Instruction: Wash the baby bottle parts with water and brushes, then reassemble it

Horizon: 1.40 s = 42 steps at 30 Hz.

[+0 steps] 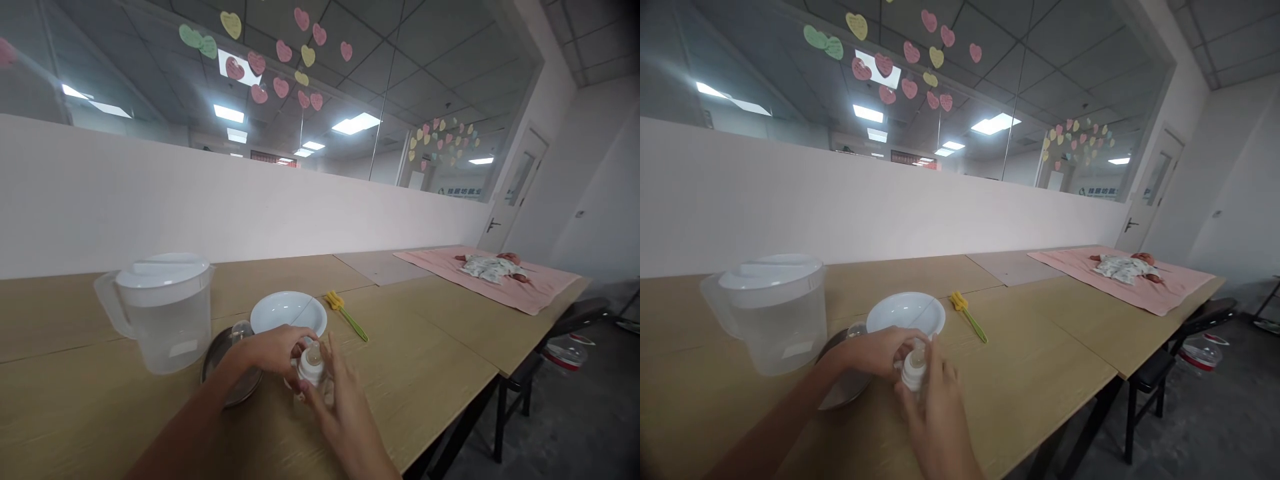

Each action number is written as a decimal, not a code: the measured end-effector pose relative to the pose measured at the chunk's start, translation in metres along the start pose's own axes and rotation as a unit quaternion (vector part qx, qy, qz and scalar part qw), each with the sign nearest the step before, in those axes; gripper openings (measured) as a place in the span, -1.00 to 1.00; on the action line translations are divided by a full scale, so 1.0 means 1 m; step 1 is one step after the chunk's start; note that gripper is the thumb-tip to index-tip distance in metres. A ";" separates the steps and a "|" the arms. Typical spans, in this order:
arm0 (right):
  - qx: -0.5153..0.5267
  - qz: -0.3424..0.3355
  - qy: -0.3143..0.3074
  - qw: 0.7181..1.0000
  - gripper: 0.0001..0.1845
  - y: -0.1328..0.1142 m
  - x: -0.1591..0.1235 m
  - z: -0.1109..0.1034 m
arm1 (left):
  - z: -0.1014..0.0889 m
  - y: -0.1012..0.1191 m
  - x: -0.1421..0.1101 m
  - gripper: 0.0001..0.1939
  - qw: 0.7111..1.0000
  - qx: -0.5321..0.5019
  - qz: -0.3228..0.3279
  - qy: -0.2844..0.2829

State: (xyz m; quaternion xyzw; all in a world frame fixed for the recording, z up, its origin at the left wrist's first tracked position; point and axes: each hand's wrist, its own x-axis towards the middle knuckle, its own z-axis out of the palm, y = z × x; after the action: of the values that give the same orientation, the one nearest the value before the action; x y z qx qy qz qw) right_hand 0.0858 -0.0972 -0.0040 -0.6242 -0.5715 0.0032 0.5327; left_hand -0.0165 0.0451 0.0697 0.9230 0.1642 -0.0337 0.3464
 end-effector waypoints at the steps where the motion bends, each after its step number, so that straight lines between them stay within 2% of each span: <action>1: -0.008 0.005 0.007 1.000 -0.35 -0.001 -0.004 -0.002 | 0.000 0.000 0.000 -0.24 1.000 -0.003 -0.005 0.006; 5: 0.023 0.035 0.036 0.998 -0.40 0.004 0.001 -0.008 | 0.001 0.000 -0.001 -0.17 1.000 0.003 -0.016 0.022; 7: 0.049 0.036 0.030 0.998 -0.45 0.009 0.009 -0.006 | 0.001 0.001 -0.001 -0.18 0.999 0.010 -0.013 0.028; 10: 0.074 0.001 -0.003 0.997 -0.49 0.015 0.012 0.003 | 0.001 0.004 -0.002 -0.31 0.999 0.023 -0.008 0.048; 13: 0.061 -0.027 -0.002 0.998 -0.48 0.022 0.005 0.011 | 0.000 0.006 -0.003 -0.47 0.997 0.054 -0.011 0.061; 16: 0.036 -0.008 0.007 0.999 -0.52 0.028 0.004 0.014 | 0.000 0.006 -0.003 -0.57 0.993 0.094 -0.033 0.065; 19: 0.039 0.026 0.024 0.999 -0.57 0.029 0.018 0.015 | -0.001 0.005 -0.003 -0.62 0.990 0.110 -0.056 0.071; 24: 0.122 -0.018 -0.060 0.991 -0.60 0.027 0.036 0.016 | 0.000 0.000 -0.001 -0.54 0.989 0.110 -0.070 0.068; 26: 0.136 -0.023 -0.060 0.989 -0.62 0.028 0.036 0.018 | 0.001 0.000 0.000 -0.54 0.990 0.102 -0.066 0.070; 31: 0.065 0.030 0.017 0.997 -0.58 0.023 0.036 0.025 | 0.002 0.004 -0.001 -0.69 0.990 0.103 -0.055 0.083; 34: -0.004 0.046 0.019 0.999 -0.75 0.016 0.042 0.031 | 0.001 0.005 -0.001 -0.76 0.991 0.099 -0.058 0.069; 38: -0.034 -0.008 0.015 0.999 -0.82 0.016 0.048 0.038 | -0.002 0.005 -0.004 -0.77 0.990 0.108 -0.067 0.055; 42: 0.020 -0.094 -0.017 0.995 -0.76 0.026 0.042 0.042 | -0.014 0.005 -0.019 -0.73 0.987 0.129 -0.093 0.030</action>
State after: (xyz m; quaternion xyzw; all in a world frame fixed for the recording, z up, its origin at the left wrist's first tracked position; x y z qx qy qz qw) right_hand 0.0931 -0.0334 -0.0144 -0.5566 -0.6366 -0.0250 0.5331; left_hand -0.0331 0.0457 0.0865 0.9414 0.2537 -0.0589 0.2145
